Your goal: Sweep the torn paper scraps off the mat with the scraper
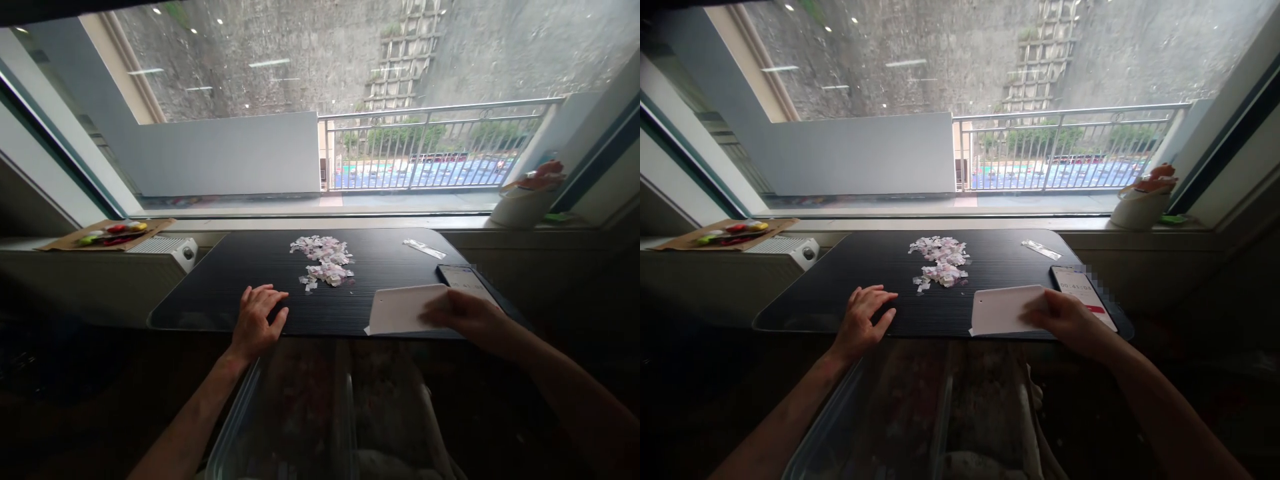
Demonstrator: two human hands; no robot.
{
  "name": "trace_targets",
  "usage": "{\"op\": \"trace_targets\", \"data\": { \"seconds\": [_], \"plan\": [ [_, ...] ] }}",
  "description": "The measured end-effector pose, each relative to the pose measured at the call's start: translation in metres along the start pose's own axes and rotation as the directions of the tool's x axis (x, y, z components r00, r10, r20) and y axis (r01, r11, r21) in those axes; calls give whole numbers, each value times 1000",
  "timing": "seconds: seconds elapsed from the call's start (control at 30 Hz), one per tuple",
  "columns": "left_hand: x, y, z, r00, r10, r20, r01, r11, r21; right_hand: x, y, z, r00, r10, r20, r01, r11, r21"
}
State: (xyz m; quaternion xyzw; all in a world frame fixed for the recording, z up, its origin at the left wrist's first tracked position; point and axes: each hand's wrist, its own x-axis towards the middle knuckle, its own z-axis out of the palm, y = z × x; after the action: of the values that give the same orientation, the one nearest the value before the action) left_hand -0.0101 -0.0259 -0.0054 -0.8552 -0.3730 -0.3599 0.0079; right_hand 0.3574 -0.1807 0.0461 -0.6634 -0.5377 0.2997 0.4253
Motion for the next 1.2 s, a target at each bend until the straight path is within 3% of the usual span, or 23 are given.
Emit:
{"op": "trace_targets", "data": {
  "seconds": [0.13,0.4,0.57,0.67,0.77,0.97,1.07,1.2],
  "plan": [
    [0,1,0,1000,6,-6,-6,1000,4,2,8,-1,998,41,-43,-40,998,38],
    [0,1,0,1000,-3,-1,3,1000,-1,-7,-5,-2,991,119,58,-123,990,76],
    [0,4,0,1000,-26,7,26,1000,-15,-13,-1,-6,996,56,-75,-50,996,77],
    [0,6,0,999,-33,12,34,999,-19,7,-5,10,978,-24,-207,35,998,50],
    [-1,5,1,999,-35,19,35,999,-17,37,-13,42,960,-106,-259,113,993,14],
    [-2,5,3,999,-53,3,53,998,-41,67,-21,104,953,-247,-178,244,969,-35],
    [-1,7,4,998,-66,3,66,997,-49,64,-24,111,944,-285,-164,281,958,-53],
    [-1,8,3,997,-75,6,76,996,-53,55,-23,98,941,-304,-146,284,948,-145]
  ]
}}
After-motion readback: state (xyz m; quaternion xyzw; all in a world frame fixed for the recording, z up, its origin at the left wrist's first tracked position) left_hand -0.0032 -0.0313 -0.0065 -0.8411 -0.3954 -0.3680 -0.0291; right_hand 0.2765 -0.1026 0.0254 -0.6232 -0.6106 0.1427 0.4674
